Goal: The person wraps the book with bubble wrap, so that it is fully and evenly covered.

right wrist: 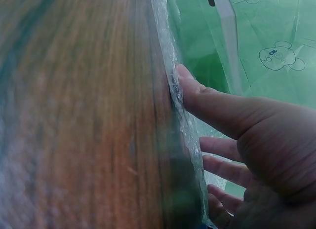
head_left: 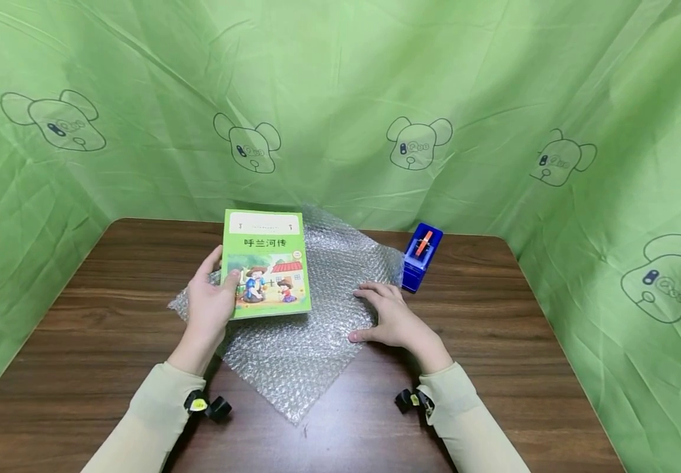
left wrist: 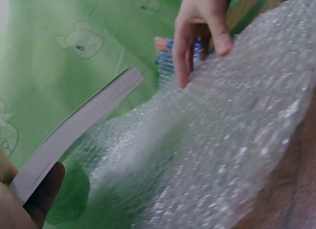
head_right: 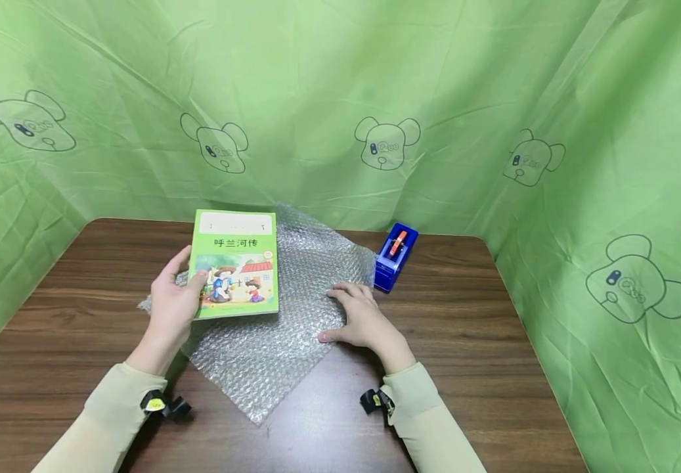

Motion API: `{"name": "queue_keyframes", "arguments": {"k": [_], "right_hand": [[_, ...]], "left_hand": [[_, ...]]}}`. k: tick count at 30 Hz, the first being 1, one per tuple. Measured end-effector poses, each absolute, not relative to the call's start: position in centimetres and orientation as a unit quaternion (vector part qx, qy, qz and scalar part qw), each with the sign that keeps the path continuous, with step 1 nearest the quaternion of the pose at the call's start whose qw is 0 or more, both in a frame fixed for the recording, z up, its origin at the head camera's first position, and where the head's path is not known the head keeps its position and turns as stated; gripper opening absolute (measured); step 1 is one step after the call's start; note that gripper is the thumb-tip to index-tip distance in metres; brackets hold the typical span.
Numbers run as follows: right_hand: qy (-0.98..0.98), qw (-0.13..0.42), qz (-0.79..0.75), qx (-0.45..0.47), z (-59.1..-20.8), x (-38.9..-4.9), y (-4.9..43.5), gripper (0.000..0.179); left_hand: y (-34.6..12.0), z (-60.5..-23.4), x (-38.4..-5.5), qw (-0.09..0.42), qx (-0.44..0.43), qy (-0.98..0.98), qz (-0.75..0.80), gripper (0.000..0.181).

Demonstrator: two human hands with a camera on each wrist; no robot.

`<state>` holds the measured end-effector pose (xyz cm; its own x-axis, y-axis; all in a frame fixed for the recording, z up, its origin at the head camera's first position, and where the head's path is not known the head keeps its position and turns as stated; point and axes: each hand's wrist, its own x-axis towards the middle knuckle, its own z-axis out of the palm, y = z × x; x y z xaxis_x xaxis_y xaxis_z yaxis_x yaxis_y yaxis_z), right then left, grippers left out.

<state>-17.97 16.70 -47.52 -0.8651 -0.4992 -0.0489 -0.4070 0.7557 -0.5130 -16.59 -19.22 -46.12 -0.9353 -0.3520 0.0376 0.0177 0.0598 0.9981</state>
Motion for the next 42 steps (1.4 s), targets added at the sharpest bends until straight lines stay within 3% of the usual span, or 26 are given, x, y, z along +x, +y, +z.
{"name": "queue_keyframes", "arguments": {"k": [10, 28, 36, 42], "right_hand": [[0.934, 0.095, -0.247, -0.242, -47.5, -18.0, 16.7, 0.098], [0.934, 0.104, -0.248, -0.236, -47.4, -17.9, 16.7, 0.098], [0.934, 0.104, -0.249, -0.235, -47.4, -17.8, 16.7, 0.097], [0.935, 0.105, -0.245, -0.234, -47.4, -17.9, 16.7, 0.097]], "left_hand": [[-17.4, -47.4, -16.1, 0.077, 0.092, -0.735, -0.667, 0.065], [-14.7, -49.9, -15.9, 0.014, 0.053, -0.755, -0.654, 0.068], [-15.1, -49.8, -16.3, 0.036, 0.032, -0.857, -0.513, 0.07], [-16.2, -49.7, -16.7, 0.012, 0.034, -0.869, -0.493, 0.063]]}}
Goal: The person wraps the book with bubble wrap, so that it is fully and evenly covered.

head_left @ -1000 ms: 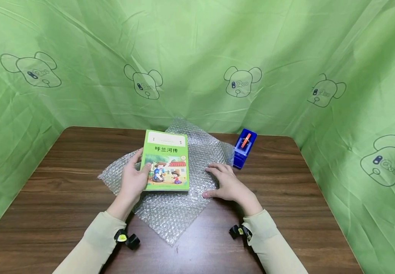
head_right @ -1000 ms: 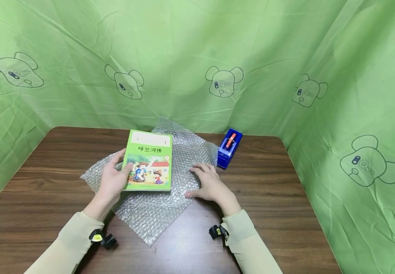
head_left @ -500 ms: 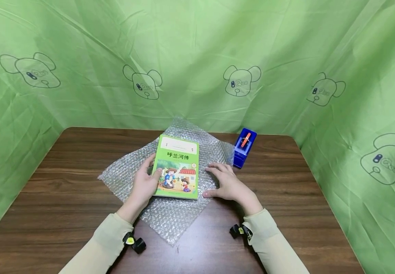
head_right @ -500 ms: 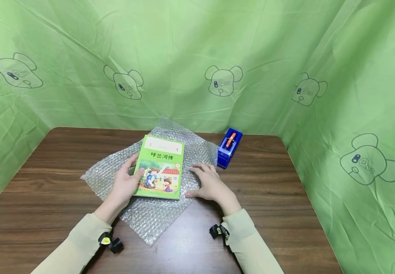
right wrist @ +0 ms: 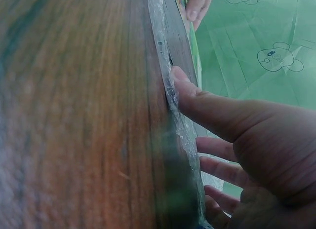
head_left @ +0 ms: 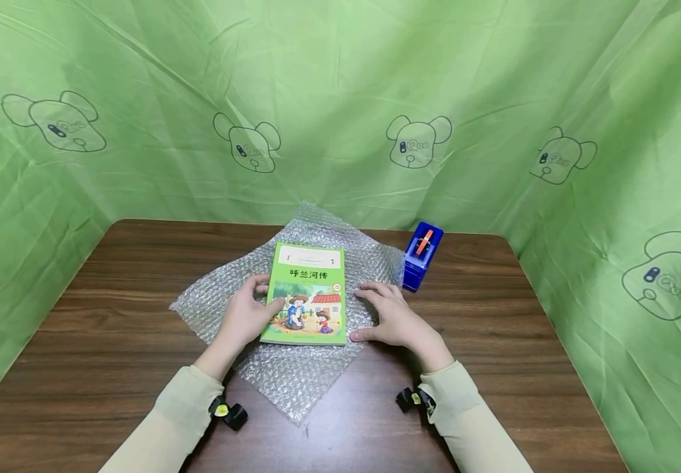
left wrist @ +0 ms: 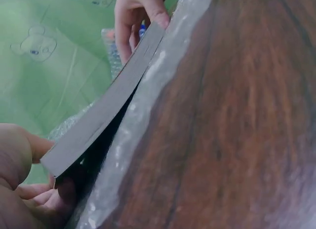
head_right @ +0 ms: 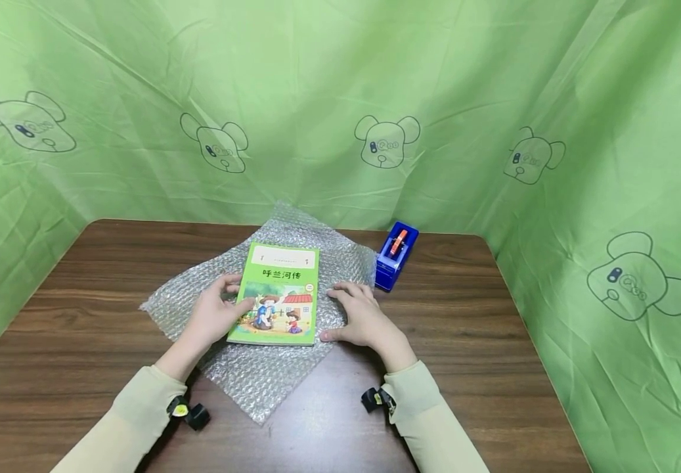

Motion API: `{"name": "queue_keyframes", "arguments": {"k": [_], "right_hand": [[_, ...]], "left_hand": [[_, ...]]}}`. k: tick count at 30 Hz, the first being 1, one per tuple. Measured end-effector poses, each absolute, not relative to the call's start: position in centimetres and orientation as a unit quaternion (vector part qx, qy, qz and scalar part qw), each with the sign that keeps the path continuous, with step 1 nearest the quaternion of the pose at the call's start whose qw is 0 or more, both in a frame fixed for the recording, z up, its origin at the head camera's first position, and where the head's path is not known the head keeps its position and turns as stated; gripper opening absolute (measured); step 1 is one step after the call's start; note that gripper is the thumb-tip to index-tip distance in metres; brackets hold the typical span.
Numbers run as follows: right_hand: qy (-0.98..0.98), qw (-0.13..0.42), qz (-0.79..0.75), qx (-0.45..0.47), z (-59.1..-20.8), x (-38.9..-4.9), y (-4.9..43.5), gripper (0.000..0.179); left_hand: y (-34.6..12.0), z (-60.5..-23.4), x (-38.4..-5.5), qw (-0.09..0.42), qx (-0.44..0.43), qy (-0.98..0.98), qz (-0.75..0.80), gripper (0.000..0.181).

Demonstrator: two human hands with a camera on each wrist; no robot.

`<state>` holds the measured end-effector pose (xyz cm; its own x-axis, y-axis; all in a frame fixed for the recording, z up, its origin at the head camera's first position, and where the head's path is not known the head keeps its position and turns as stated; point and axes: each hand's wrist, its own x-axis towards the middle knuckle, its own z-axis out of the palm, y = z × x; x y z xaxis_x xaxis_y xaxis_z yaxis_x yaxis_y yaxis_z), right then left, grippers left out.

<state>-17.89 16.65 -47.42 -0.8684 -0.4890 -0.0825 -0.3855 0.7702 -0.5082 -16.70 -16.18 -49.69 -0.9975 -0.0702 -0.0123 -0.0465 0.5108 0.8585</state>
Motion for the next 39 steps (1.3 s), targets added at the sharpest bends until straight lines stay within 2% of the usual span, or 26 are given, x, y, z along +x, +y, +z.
{"name": "queue_keyframes", "arguments": {"k": [12, 26, 39], "right_hand": [[0.931, 0.104, -0.257, -0.236, -47.2, -17.9, 16.6, 0.095], [0.932, 0.105, -0.253, -0.236, -47.3, -18.0, 16.8, 0.096], [0.934, 0.103, -0.248, -0.237, -47.5, -18.0, 16.9, 0.097]], "left_hand": [[-16.3, -49.8, -16.9, 0.016, 0.038, -0.866, -0.498, 0.062], [-17.3, -50.1, -17.4, 0.023, -0.037, -0.891, -0.452, 0.073], [-17.6, -50.2, -17.3, 0.011, -0.043, -0.893, -0.448, 0.075]]}}
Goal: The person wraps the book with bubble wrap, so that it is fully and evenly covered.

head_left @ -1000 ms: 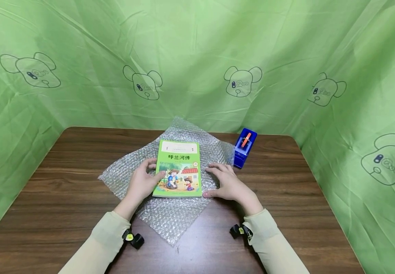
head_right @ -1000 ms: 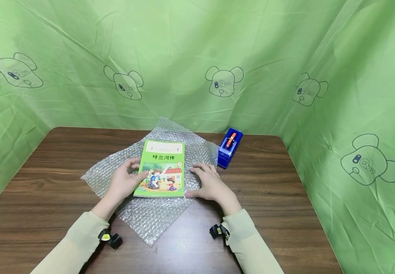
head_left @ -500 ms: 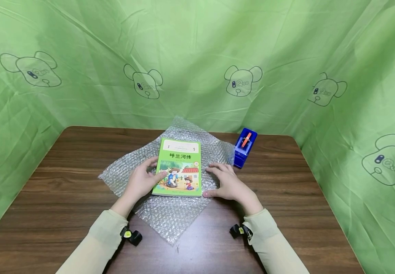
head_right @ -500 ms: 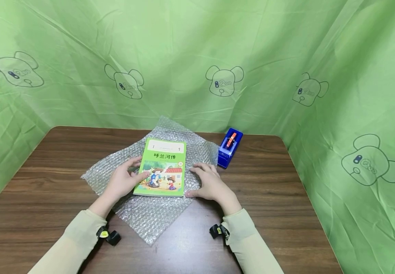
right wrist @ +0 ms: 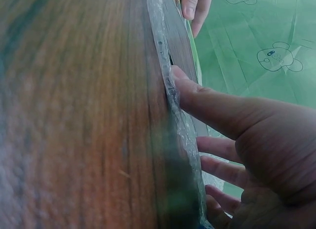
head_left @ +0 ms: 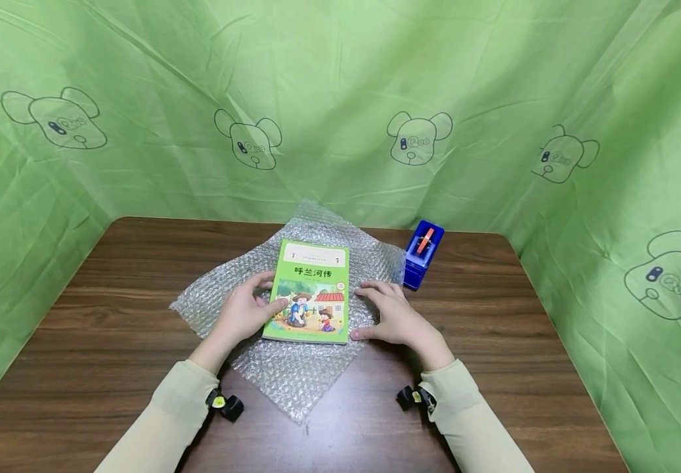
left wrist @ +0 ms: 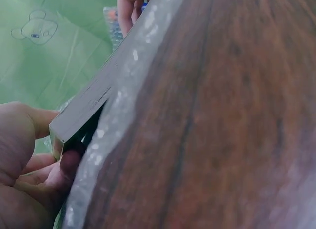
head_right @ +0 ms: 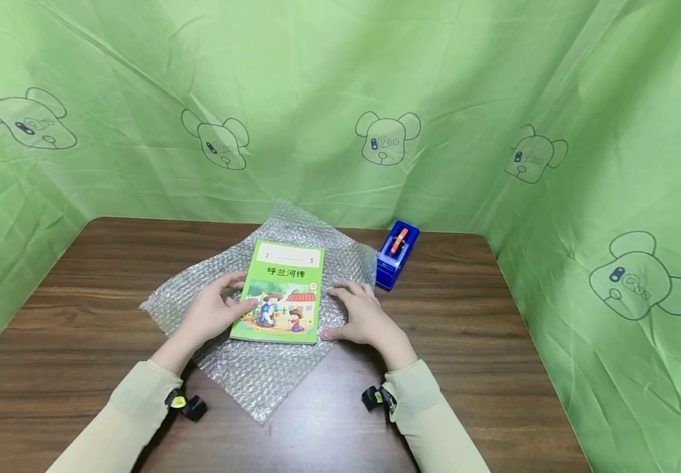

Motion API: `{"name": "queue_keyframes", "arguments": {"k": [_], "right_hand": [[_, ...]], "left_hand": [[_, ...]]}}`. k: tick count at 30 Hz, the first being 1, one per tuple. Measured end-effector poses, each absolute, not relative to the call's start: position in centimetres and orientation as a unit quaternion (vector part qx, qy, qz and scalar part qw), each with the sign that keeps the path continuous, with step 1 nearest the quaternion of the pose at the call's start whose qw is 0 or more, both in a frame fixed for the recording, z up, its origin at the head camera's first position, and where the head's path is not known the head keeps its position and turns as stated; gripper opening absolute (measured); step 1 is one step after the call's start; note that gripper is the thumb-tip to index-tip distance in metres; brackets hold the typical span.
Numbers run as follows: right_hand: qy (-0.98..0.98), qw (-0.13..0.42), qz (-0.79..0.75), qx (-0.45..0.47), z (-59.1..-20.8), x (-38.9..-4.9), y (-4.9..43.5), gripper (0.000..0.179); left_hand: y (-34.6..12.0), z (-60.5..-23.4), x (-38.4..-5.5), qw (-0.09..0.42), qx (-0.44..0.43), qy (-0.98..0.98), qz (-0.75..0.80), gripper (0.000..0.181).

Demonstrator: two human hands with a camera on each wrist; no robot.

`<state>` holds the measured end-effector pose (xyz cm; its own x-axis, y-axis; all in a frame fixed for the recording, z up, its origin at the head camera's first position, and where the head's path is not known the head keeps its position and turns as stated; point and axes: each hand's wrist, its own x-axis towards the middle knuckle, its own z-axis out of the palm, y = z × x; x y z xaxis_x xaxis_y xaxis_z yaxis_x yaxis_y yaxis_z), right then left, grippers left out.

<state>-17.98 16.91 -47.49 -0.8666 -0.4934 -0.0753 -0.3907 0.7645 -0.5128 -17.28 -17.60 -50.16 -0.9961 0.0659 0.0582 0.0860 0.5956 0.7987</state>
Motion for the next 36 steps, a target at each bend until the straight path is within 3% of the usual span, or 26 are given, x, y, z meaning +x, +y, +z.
{"name": "queue_keyframes", "arguments": {"k": [8, 17, 29, 36], "right_hand": [[0.934, 0.106, -0.248, -0.234, -47.5, -18.1, 16.8, 0.097], [0.935, 0.101, -0.246, -0.235, -47.5, -18.0, 16.9, 0.097], [0.934, 0.104, -0.25, -0.234, -47.6, -18.0, 16.9, 0.097], [0.934, 0.101, -0.25, -0.236, -47.5, -18.0, 16.9, 0.096]], "left_hand": [[-17.4, -49.9, -17.1, 0.017, -0.034, -0.906, -0.423, 0.074], [-18.5, -49.3, -17.1, 0.076, -0.093, -0.932, -0.342, 0.057], [-18.8, -49.5, -17.2, -0.024, -0.201, -0.924, -0.325, 0.086], [-18.8, -49.6, -17.2, -0.033, -0.205, -0.922, -0.328, 0.089]]}}
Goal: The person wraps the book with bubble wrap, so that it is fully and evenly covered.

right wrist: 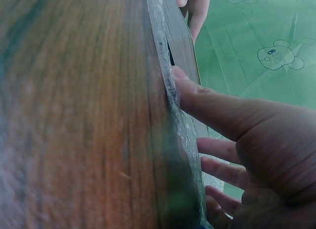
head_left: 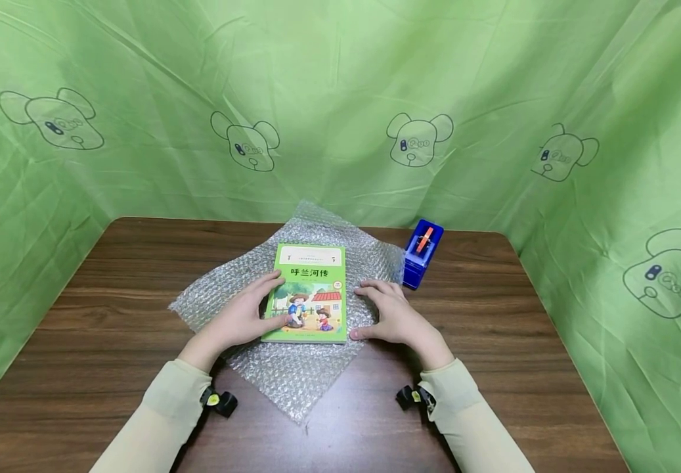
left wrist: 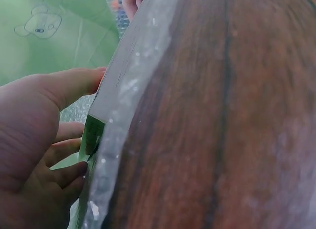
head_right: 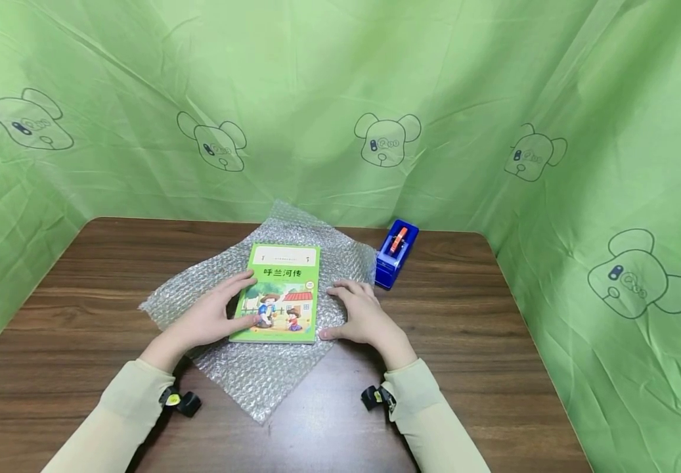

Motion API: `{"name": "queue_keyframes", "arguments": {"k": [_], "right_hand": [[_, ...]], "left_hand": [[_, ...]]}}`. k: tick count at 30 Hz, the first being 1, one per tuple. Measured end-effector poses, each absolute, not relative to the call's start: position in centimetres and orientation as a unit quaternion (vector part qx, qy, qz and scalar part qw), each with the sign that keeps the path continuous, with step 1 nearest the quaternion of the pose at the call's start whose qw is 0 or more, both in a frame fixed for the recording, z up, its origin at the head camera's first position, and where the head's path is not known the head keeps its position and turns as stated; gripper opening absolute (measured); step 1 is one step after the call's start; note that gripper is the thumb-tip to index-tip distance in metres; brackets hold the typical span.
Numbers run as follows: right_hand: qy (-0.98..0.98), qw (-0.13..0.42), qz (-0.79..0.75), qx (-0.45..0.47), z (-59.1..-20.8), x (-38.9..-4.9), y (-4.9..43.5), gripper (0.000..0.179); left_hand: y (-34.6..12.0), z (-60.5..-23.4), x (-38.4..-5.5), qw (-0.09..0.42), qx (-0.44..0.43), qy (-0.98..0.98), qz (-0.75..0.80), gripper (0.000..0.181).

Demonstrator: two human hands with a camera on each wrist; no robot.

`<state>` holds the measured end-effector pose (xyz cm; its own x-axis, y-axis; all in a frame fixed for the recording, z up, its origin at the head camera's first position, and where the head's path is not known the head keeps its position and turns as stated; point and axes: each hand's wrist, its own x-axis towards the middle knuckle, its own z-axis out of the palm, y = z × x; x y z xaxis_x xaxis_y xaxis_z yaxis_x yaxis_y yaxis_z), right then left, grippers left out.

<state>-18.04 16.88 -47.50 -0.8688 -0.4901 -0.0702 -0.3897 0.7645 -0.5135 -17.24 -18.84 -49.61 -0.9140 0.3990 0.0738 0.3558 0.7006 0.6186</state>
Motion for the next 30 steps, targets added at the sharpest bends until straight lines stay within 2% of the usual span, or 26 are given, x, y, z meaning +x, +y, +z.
{"name": "queue_keyframes", "arguments": {"k": [30], "right_hand": [[0.932, 0.096, -0.251, -0.243, -47.23, -18.05, 17.07, 0.096]], "left_hand": [[-18.98, -49.66, -17.16, 0.059, 0.202, 0.907, 0.365, 0.087]]}}
